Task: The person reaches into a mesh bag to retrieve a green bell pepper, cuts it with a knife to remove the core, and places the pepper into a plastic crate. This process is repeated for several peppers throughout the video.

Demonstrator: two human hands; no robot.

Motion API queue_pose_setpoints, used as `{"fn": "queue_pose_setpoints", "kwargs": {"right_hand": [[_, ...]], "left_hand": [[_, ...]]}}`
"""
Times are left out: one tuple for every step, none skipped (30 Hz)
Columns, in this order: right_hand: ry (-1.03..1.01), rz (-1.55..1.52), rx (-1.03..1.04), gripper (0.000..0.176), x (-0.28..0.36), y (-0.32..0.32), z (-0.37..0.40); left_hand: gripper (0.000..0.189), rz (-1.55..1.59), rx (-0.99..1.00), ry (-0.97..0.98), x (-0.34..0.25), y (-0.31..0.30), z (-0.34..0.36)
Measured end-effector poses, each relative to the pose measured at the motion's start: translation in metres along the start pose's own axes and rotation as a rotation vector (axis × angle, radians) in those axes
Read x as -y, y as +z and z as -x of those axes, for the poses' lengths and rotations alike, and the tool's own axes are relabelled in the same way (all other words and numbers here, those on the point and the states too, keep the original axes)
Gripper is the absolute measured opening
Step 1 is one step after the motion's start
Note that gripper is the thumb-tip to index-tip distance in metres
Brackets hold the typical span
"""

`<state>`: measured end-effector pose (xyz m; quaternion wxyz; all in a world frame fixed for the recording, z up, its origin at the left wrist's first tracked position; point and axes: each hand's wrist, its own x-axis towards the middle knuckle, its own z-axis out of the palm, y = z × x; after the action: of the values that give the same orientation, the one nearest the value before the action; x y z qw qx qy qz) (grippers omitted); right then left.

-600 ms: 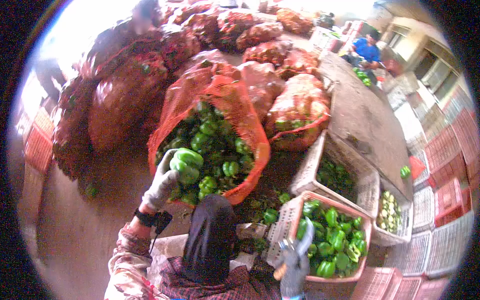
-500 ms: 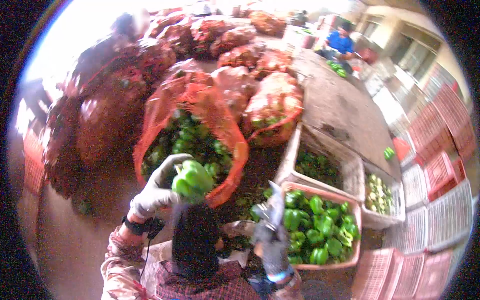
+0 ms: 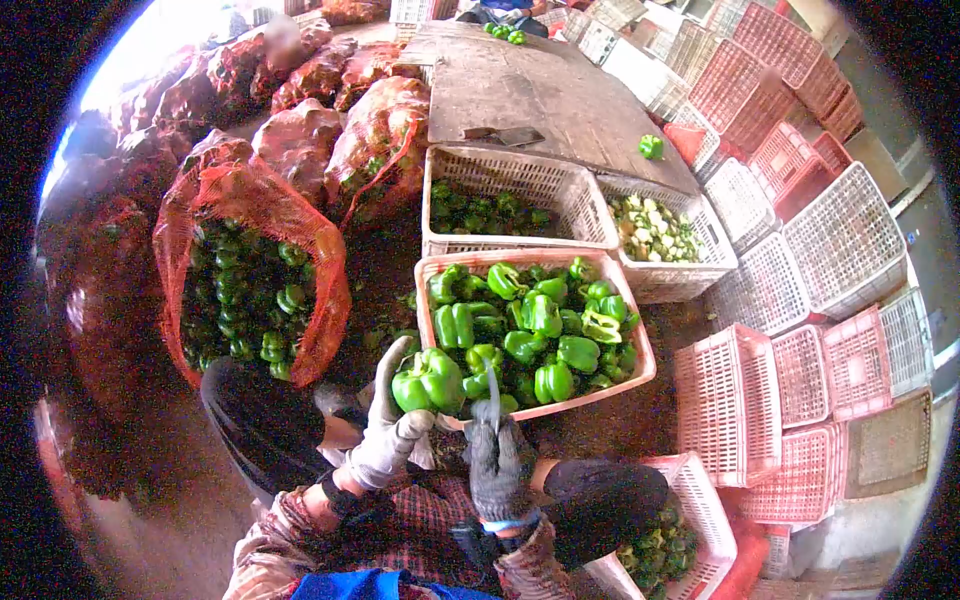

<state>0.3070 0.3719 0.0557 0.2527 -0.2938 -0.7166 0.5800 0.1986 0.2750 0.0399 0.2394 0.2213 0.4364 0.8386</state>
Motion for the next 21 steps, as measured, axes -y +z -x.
{"fn": "queue_pose_setpoints", "kwargs": {"right_hand": [[-0.107,0.138,0.095,0.022,-0.003,-0.007,-0.001],[-0.213,0.276,0.188,0.022,-0.008,-0.015,0.001],[-0.322,0.412,0.276,0.022,-0.01,-0.019,0.001],[-0.452,0.464,0.212,0.018,-0.011,-0.015,0.001],[-0.419,0.523,0.199,0.018,-0.012,-0.014,0.002],[-0.383,0.583,0.187,0.019,-0.014,-0.014,0.004],[-0.347,0.644,0.176,0.019,-0.016,-0.014,0.007],[-0.379,0.747,0.192,0.02,-0.021,-0.016,0.009],[-0.368,0.783,0.192,0.018,-0.019,-0.017,0.01],[-0.359,0.816,0.199,0.015,-0.014,-0.02,0.011],[-0.358,0.848,0.217,0.014,-0.01,-0.022,0.011],[-0.585,0.89,0.184,0.015,-0.008,-0.023,0.008],[-0.36,0.762,0.197,0.018,-0.024,-0.022,0.012],[-0.293,0.645,0.221,0.021,-0.028,-0.019,0.014],[-0.215,0.534,0.25,0.026,-0.032,-0.018,0.015],[-0.205,0.698,0.304,0.03,-0.042,-0.019,0.02],[-0.188,0.721,0.356,0.037,-0.056,-0.024,0.023],[-0.172,0.743,0.409,0.043,-0.07,-0.028,0.026],[-0.354,0.795,0.41,0.051,-0.108,-0.041,0.023],[-0.153,0.454,0.384,0.057,-0.108,-0.044,0.029],[0.06,0.117,0.352,0.064,-0.092,-0.043,0.034]], "left_hand": [[0.093,-0.039,-0.002,0.026,0.006,-0.001,0.0],[0.091,-0.115,-0.028,0.04,0.019,-0.003,0.002],[0.088,-0.254,-0.018,0.071,0.022,-0.005,0.001],[0.085,-0.294,-0.024,0.067,0.024,-0.003,0.002],[0.082,-0.328,-0.03,0.062,0.026,0.0,0.003],[0.08,-0.298,-0.036,0.056,0.027,0.003,0.004],[0.078,-0.268,-0.042,0.05,0.027,0.007,0.007],[0.076,-0.238,-0.049,0.048,0.027,0.01,0.008],[0.076,-0.257,-0.031,0.038,0.028,0.009,0.007],[0.075,-0.28,-0.02,0.029,0.029,0.008,0.008],[0.075,-0.304,-0.021,0.024,0.028,0.007,0.009],[0.074,-0.445,-0.027,0.065,0.023,0.005,0.008],[0.072,-0.48,-0.054,0.025,0.018,0.008,0.008],[0.067,-0.434,-0.089,0.041,0.022,0.008,0.008],[0.063,-0.389,-0.122,0.059,0.026,0.007,0.008],[0.06,-0.296,-0.166,0.029,0.025,0.005,0.007],[0.058,-0.195,-0.191,0.008,0.027,0.004,0.005],[0.054,-0.056,-0.24,0.029,0.032,0.002,0.001],[0.055,-0.095,-0.303,0.046,0.027,-0.005,-0.004],[0.057,-0.226,-0.323,0.11,0.022,-0.015,-0.011],[0.058,-0.357,-0.343,0.163,0.013,-0.024,-0.017]]}}
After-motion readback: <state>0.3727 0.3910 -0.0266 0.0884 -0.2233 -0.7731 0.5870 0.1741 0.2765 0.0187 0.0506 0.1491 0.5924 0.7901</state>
